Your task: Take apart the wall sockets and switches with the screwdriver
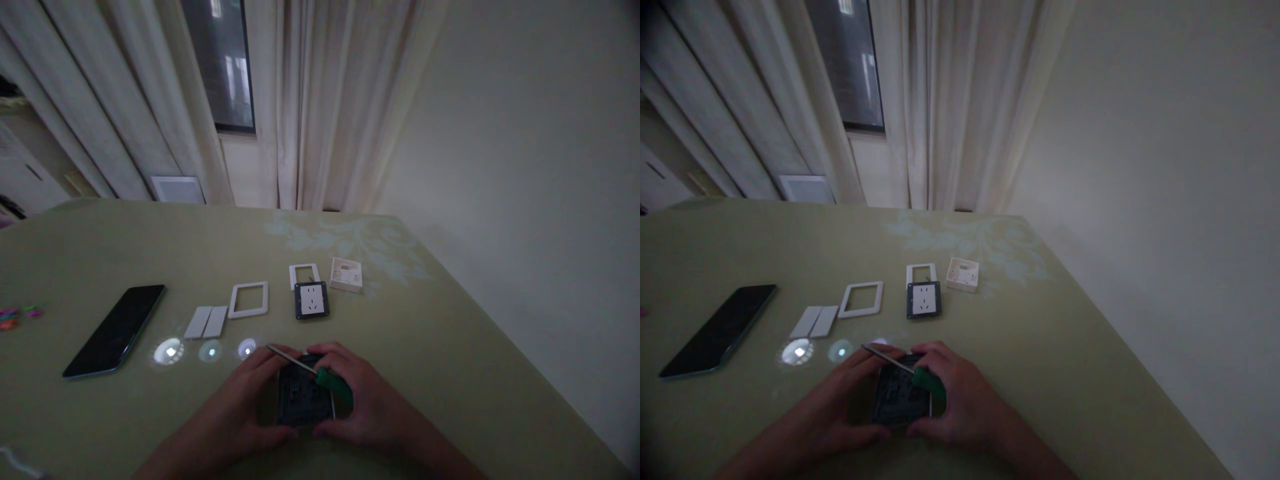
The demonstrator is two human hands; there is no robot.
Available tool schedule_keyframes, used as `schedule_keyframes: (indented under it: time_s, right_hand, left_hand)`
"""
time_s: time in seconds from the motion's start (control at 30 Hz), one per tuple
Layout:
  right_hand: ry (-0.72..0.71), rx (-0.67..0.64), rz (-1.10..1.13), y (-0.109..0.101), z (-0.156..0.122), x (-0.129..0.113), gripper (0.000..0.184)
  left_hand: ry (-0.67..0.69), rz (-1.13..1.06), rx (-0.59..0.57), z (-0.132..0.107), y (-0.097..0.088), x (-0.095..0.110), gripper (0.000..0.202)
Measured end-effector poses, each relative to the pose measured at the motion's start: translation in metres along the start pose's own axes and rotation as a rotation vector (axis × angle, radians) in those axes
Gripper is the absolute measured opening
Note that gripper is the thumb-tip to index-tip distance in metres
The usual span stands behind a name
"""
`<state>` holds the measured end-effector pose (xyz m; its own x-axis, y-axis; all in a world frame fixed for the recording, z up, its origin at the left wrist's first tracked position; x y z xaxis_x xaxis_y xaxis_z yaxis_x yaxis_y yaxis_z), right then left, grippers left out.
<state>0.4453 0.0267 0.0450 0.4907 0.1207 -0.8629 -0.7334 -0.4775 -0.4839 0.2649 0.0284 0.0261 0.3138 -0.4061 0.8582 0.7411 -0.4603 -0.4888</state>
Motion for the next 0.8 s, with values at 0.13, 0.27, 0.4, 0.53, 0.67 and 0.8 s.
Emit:
schedule_keyframes:
  time_s: [0.13,0.27,0.4,0.53,0.67,0.8]
  right_hand:
    - [-0.017,0.011,-0.006,-0.003,0.001,0.002,0.067]
    - [-0.055,0.011,0.009,-0.005,0.002,0.001,0.067]
    - [-0.072,0.003,0.033,-0.007,0.003,0.001,0.065]
    - [-0.068,0.002,0.024,-0.008,0.003,0.002,0.069]
    - [-0.079,-0.001,0.024,-0.007,0.004,0.001,0.066]
    - [-0.061,0.024,0.052,-0.010,0.004,0.002,0.070]
  left_hand:
    - [-0.003,0.011,-0.005,-0.001,0.004,-0.003,0.085]
    - [-0.004,0.020,-0.012,0.000,0.007,-0.001,0.084]
    - [0.005,-0.008,-0.019,0.001,0.008,0.002,0.088]
    - [0.015,-0.018,-0.037,0.002,0.007,0.006,0.083]
    - [0.022,-0.006,-0.055,0.002,0.007,0.008,0.083]
    - [0.030,0.028,-0.028,0.003,-0.003,0.003,0.065]
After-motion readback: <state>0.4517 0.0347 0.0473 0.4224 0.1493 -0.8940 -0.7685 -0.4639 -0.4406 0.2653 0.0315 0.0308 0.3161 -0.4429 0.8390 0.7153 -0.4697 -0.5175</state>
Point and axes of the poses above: each hand's wrist, its own z-axis towards the middle knuckle, its own y-axis out of the palm, x = y × z, the point moved 9 cm from there along z, towards the middle knuckle, and after that the axes turned 8 degrees about y, right-handed, at the moved point
